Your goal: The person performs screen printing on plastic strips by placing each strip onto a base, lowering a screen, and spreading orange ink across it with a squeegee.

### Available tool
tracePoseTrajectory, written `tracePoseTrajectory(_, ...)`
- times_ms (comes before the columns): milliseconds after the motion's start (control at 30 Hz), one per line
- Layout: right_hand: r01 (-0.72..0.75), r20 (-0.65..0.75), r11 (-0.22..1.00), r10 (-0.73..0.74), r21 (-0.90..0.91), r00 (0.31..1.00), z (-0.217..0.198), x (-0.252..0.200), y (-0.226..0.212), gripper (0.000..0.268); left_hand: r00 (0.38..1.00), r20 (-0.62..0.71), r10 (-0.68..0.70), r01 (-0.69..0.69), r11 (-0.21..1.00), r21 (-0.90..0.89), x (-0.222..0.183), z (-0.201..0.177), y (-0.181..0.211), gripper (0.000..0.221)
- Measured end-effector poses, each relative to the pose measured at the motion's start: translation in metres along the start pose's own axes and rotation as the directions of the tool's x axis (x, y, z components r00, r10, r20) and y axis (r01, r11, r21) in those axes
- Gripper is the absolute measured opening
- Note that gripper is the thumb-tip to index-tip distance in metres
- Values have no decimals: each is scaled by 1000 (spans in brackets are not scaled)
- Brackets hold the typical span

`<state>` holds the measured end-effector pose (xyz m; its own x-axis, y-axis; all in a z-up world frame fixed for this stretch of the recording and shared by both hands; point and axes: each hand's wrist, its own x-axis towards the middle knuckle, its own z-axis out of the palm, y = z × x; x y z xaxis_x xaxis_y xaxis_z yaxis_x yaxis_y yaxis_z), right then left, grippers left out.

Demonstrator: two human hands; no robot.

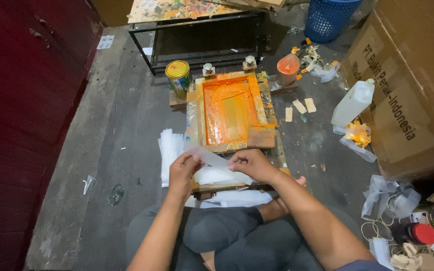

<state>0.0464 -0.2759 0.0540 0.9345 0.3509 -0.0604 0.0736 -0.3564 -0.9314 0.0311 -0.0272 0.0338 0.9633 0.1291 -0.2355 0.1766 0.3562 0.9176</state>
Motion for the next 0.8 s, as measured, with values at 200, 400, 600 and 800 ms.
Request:
tracePoseTrajectory(200, -52, 9, 989, 51, 136, 999, 2, 0, -7, 11, 1000, 21, 15, -17, 995, 96, -5, 14, -18, 32)
tracePoseTrajectory(400, -59, 10, 986, 59, 154, 998, 1, -1, -11, 9, 998, 34, 51, -60, 931, 361, -8, 28, -4, 33)
tracePoseTrajectory(600, -62, -36, 951, 76, 304, 996, 3, 6, 8, 10, 994, 82, 68, -100, 860, 500, -23, 51, 15, 41)
tracePoseTrajectory(800, -29, -93, 888, 81, 459, 992, -1, 5, 16, 15, 995, 99, 21, -64, 888, 455, -34, 60, -9, 42)
